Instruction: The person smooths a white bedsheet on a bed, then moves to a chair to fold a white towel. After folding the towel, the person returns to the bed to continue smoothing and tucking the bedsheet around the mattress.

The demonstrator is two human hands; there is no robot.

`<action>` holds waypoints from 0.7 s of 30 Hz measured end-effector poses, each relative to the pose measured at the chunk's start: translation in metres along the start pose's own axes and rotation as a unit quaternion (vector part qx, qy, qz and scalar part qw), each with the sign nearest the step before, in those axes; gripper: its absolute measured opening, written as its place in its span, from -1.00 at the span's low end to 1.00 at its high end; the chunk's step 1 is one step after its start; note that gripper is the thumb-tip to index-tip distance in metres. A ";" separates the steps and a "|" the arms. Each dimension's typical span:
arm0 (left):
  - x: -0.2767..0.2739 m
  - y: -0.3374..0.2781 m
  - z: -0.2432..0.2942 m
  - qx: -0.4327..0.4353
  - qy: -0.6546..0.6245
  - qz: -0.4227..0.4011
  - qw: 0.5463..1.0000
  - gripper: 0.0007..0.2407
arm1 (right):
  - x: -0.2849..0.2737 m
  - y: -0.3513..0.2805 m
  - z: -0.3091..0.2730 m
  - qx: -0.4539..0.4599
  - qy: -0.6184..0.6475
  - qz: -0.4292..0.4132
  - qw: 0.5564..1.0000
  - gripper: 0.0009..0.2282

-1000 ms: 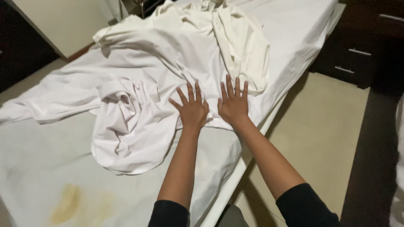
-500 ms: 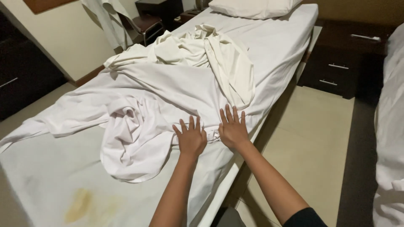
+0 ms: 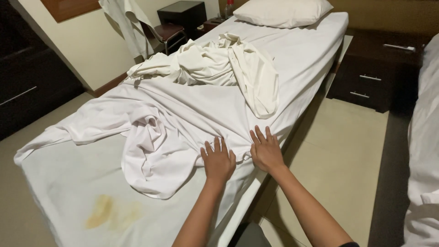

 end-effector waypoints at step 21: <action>0.020 0.054 -0.062 0.001 0.021 -0.098 0.995 -0.31 | 0.041 0.066 -0.033 -0.037 -0.024 -0.057 0.997 -0.22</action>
Point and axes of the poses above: each hand's wrist, its own y-axis towards the middle knuckle, its own x-axis out of the palm, z = x × y, the point moved 8 cm from there along y, towards the middle knuckle, and after that the axes turned 9 degrees about y, right-handed, at the moved point
